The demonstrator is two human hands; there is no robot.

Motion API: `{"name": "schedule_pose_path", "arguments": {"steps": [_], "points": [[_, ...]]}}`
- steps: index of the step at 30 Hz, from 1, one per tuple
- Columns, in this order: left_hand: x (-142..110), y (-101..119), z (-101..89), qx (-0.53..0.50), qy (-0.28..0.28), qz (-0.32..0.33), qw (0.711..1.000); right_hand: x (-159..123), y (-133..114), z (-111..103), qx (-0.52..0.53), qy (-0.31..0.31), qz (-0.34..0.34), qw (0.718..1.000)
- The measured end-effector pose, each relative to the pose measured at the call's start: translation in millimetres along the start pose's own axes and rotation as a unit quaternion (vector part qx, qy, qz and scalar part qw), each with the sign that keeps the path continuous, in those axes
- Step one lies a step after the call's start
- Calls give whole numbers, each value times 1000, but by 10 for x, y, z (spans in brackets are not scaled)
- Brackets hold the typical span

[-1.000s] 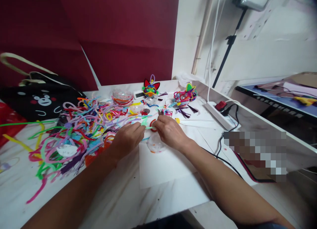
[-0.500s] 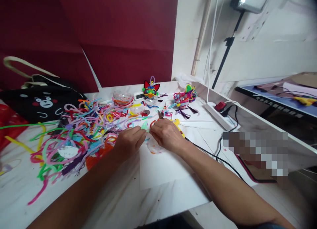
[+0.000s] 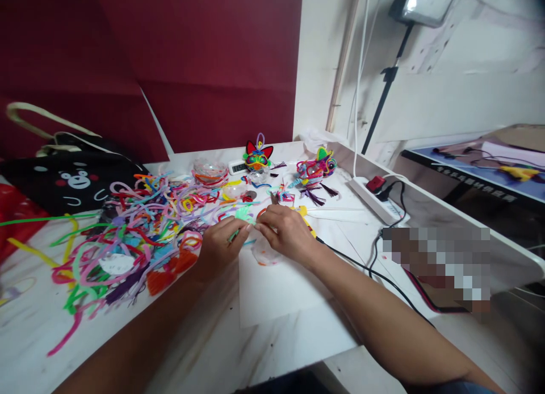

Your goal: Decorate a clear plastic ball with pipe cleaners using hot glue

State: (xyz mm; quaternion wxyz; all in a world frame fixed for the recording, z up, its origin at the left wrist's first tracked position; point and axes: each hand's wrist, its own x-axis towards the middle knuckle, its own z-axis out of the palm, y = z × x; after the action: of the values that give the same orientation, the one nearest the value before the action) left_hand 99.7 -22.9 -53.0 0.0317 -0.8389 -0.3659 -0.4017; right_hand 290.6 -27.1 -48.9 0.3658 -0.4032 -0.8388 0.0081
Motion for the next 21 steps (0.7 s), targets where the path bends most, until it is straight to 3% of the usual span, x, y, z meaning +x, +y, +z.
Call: {"name": "schedule_pose_path", "arguments": {"steps": [8,16,21], "points": [[23,41,-35,-39,-4,-21,999,44,-40,-62,163,16,99,982],[33,30,-49,-49,-3,-53,997,59,-18,-95,190,6,116,975],[25,-4,-25,-98,-7,-101,990,42,36,-31,246,-17,186,951]]}}
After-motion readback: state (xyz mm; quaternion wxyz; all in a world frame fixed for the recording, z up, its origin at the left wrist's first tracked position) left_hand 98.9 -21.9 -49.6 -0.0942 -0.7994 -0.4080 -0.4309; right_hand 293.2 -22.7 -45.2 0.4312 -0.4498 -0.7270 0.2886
